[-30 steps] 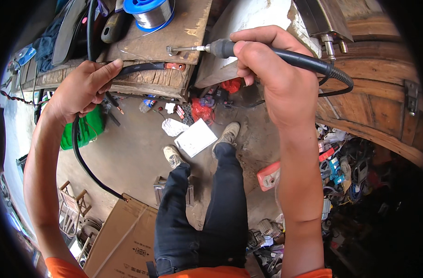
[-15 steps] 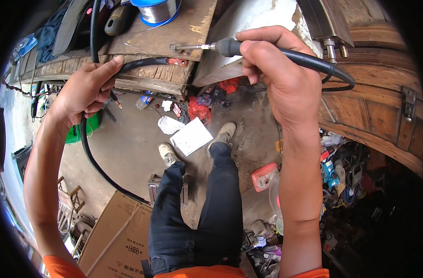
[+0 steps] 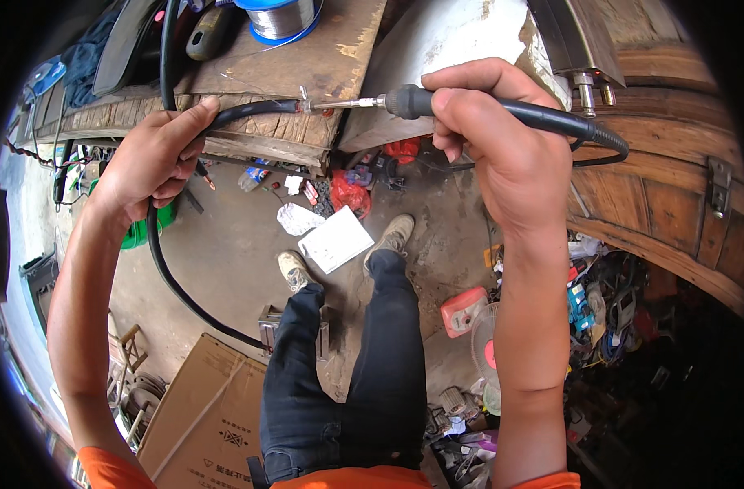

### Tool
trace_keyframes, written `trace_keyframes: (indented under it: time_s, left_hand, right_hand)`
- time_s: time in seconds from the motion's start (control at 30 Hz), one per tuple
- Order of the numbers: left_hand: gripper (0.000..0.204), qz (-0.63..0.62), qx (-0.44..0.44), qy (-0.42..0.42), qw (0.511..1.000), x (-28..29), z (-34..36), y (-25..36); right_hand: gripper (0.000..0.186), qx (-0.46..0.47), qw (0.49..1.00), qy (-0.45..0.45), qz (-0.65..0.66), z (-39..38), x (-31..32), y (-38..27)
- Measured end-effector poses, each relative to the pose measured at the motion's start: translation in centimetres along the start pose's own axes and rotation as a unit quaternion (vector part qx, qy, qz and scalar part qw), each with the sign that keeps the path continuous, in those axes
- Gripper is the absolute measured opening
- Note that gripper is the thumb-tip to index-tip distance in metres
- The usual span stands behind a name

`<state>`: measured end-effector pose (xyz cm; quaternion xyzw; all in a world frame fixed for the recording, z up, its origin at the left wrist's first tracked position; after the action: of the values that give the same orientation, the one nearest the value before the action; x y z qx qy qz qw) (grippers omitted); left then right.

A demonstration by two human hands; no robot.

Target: The person solders a black cable using a soldering iron and solder wire. They repeatedly apply heat and solder to the exposed end of the cable, then inspect the joint. The task is performed at a cluttered workbench.

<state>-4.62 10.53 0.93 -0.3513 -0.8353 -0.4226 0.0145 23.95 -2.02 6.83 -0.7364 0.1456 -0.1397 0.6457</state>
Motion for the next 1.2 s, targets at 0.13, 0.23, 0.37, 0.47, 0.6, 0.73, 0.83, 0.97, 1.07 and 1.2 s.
trace_keyframes:
  time_s: [0.13,0.23,0.37,0.47,0.6,0.73,0.83,0.97,1.07,1.2]
  left_hand:
    - [0.059,0.002,0.005,0.005,1.000,0.1,-0.1,0.0]
    - [0.058,0.001,0.002,0.008,1.000,0.0,0.0,0.1]
    - [0.058,-0.002,-0.003,0.011,1.000,0.0,-0.1,0.0]
    - [0.058,-0.002,-0.010,0.007,1.000,0.1,-0.1,0.1]
    - [0.058,-0.003,-0.006,-0.002,1.000,0.1,0.1,-0.1]
    - [0.058,-0.003,-0.014,-0.004,1.000,0.0,-0.1,-0.2]
    - [0.057,-0.009,-0.017,-0.009,1.000,0.0,0.1,-0.2]
    - [0.057,-0.011,-0.015,-0.015,1.000,0.0,0.0,-0.2]
    - [0.056,-0.013,-0.016,-0.018,1.000,0.0,0.1,-0.1]
    - [0.056,-0.004,-0.023,-0.009,1.000,0.1,0.1,-0.3]
  right_hand:
    - [0.020,0.024,1.000,0.006,0.010,-0.1,-0.1,-0.1]
    - [0.021,0.050,0.999,0.015,-0.002,0.2,-0.7,-0.5]
    - [0.022,0.066,0.995,0.006,-0.068,0.5,-1.9,-1.4]
    - [0.022,0.075,0.994,-0.008,-0.084,0.7,-1.9,-2.1]
    - [0.022,0.090,0.990,0.009,-0.106,0.7,-2.4,-3.4]
    - [0.032,0.107,0.984,0.005,-0.145,1.6,-2.7,-4.3]
    - [0.022,0.094,0.980,0.020,-0.172,2.2,-4.6,-6.0]
    - [0.021,0.157,0.971,0.011,-0.181,3.6,-6.9,-5.6]
    - [0.020,0.128,0.965,-0.026,-0.227,4.6,-7.1,-6.3]
    - [0.019,0.119,0.956,-0.013,-0.268,5.5,-7.4,-6.4]
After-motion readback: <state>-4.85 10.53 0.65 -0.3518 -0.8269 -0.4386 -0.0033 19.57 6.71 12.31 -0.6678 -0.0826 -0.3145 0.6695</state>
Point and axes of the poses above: each hand's wrist, its own z-axis towards the middle knuckle, its own x-axis out of the back of the hand, y = z × x, the point moved 4 cm from there along z, towards the middle knuckle, and after that the axes turned 7 degrees about y, right-handed, at the moved point
